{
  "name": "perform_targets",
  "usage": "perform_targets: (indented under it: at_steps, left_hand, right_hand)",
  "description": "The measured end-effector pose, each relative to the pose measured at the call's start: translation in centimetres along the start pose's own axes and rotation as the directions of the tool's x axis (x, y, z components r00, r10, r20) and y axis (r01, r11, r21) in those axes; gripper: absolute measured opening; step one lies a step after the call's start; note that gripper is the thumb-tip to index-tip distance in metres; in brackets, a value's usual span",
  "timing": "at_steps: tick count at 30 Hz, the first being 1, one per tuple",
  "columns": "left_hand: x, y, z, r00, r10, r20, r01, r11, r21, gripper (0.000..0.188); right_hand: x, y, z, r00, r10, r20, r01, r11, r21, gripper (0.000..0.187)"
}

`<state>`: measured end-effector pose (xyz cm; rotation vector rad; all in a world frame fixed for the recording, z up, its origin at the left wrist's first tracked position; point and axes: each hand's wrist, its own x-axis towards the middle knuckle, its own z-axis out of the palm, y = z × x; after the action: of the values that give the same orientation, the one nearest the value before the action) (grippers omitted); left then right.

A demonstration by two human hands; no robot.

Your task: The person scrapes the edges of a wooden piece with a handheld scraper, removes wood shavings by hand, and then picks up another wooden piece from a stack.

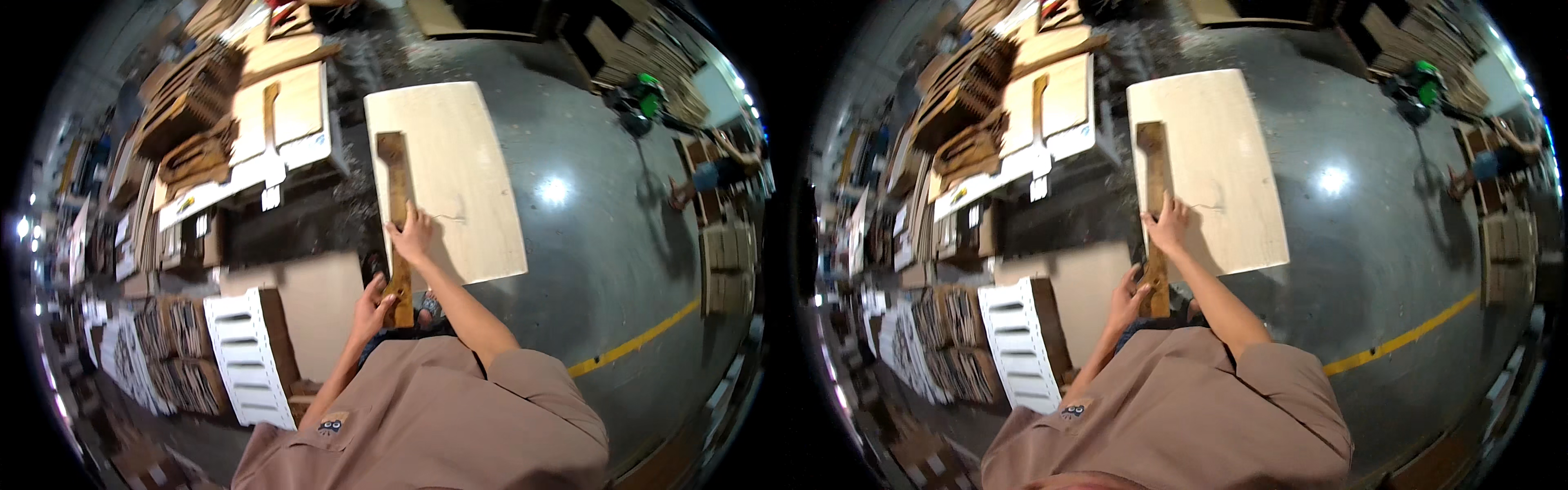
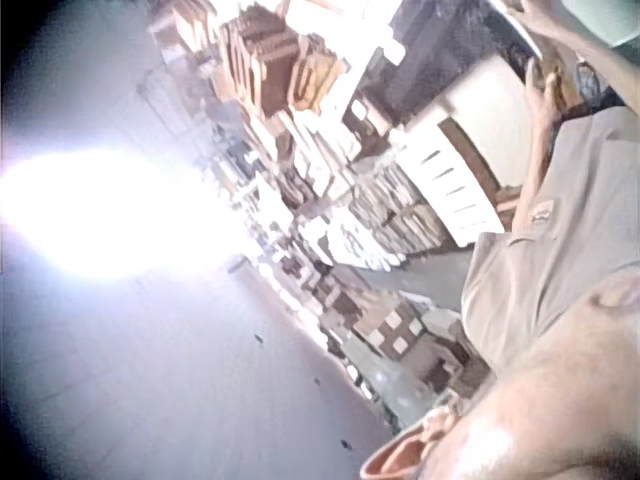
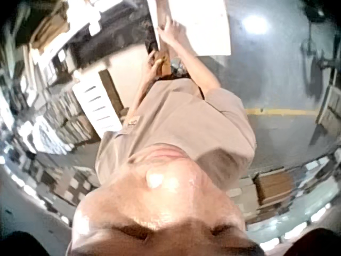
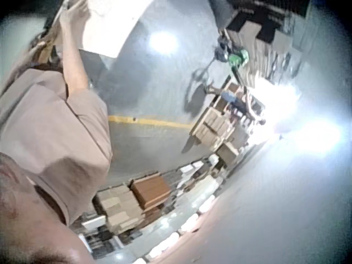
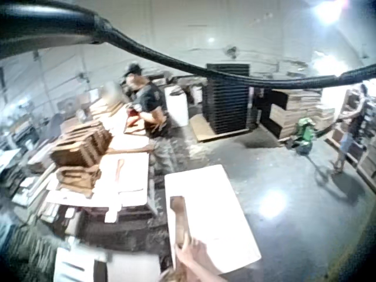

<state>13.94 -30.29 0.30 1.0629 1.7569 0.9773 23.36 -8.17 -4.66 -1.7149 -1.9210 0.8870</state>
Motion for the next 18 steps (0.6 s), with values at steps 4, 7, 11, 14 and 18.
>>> perform_targets:
  at_steps: [4,7,11,14,18]
  left_hand:
    - [2.7,-0.4,1.0,0.996,0.016,-0.091,-0.023,0.997,-0.078,0.076]
    - [4.8,-1.0,1.5,0.994,-0.041,-0.105,0.063,0.974,0.217,0.073]
    - [5.1,-1.6,2.0,0.964,0.076,-0.255,0.031,0.920,0.391,0.059]
    - [3.9,-1.8,0.8,0.949,-0.141,-0.282,0.194,0.966,0.170,0.040]
    - [1.7,-2.2,-2.3,0.838,-0.543,0.052,0.434,0.606,-0.667,0.030]
  right_hand:
    - [-0.7,0.2,-0.8,0.948,-0.313,-0.059,0.302,0.943,-0.142,0.103]
    - [0.8,-0.9,-0.6,0.929,-0.370,0.028,0.364,0.895,-0.258,0.092]
    - [2.6,-2.6,0.1,0.931,-0.365,0.023,0.337,0.831,-0.443,0.077]
    - [2.7,-3.3,-0.1,0.939,-0.344,-0.011,0.293,0.818,-0.495,0.074]
    - [2.8,-3.6,-0.7,0.945,-0.327,0.030,0.295,0.806,-0.512,0.074]
